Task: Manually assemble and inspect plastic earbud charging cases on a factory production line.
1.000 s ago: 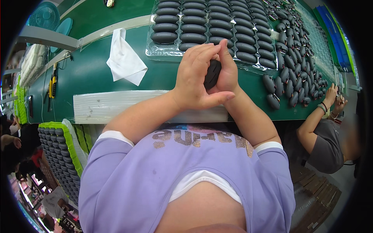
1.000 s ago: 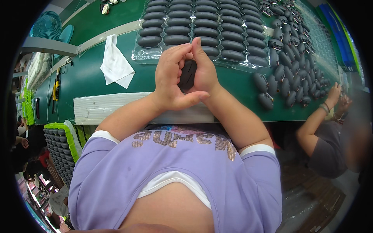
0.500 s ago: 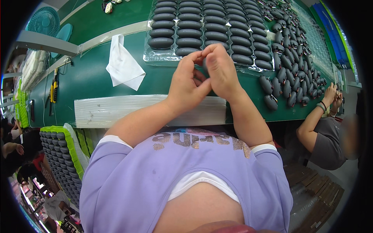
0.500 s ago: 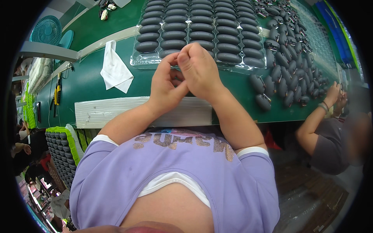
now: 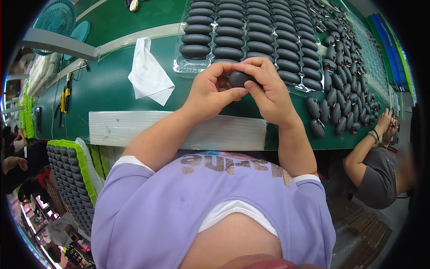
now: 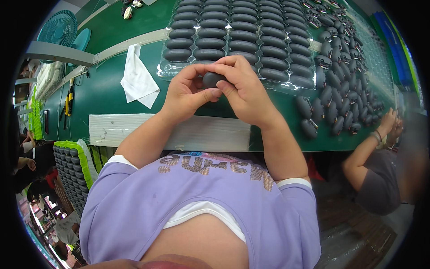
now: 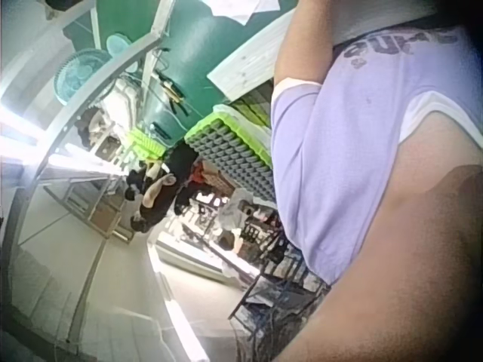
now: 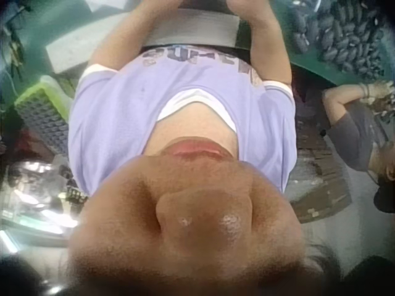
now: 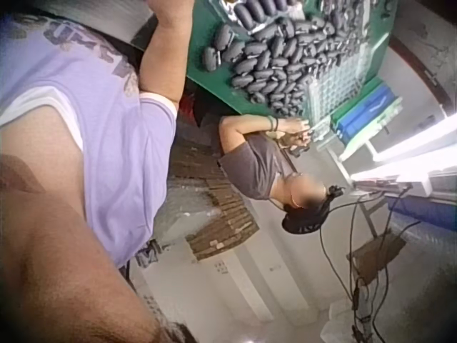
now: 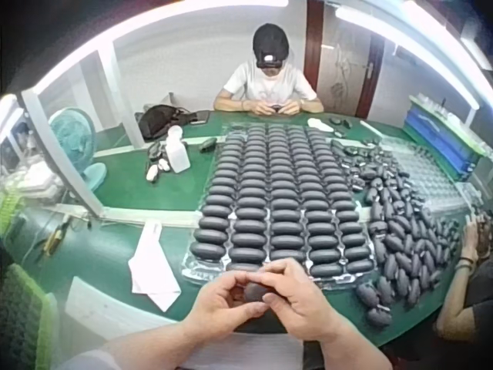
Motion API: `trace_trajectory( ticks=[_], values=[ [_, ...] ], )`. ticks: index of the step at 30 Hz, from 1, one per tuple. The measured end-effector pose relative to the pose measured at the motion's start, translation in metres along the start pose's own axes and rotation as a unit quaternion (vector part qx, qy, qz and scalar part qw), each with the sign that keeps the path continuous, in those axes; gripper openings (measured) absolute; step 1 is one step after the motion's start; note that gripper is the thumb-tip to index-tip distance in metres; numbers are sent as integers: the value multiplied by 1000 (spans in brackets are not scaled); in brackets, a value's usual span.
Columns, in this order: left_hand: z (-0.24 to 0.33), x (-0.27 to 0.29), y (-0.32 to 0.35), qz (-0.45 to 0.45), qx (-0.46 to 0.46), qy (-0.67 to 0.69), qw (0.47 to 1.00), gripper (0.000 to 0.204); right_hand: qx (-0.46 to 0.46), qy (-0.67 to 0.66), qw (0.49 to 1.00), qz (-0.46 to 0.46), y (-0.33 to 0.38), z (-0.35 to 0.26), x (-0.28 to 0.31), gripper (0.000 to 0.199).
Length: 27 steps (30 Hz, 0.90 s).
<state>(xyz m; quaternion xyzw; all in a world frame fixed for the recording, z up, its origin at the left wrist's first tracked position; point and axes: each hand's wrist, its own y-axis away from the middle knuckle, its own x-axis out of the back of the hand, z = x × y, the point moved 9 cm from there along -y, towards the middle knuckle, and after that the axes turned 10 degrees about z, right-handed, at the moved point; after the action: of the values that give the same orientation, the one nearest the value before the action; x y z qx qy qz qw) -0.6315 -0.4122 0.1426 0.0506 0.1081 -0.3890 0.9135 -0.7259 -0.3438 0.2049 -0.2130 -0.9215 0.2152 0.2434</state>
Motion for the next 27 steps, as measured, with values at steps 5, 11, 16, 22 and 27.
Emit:
trace_trajectory(
  ticks=[5,11,16,22,27],
  values=[
    [8,2,-4,-7,8,35,999,51,-137,-177,974,48,8,25,4,31],
    [15,-1,-2,-15,7,73,997,66,-384,-296,867,115,21,64,9,34],
    [7,9,-6,12,-6,88,996,56,-401,-240,884,-11,23,52,-9,25],
    [-2,14,-11,36,58,29,997,22,-275,-160,947,40,14,48,4,16],
    [-5,13,-10,28,71,13,997,15,-280,-123,952,21,15,52,1,17]
  ],
)
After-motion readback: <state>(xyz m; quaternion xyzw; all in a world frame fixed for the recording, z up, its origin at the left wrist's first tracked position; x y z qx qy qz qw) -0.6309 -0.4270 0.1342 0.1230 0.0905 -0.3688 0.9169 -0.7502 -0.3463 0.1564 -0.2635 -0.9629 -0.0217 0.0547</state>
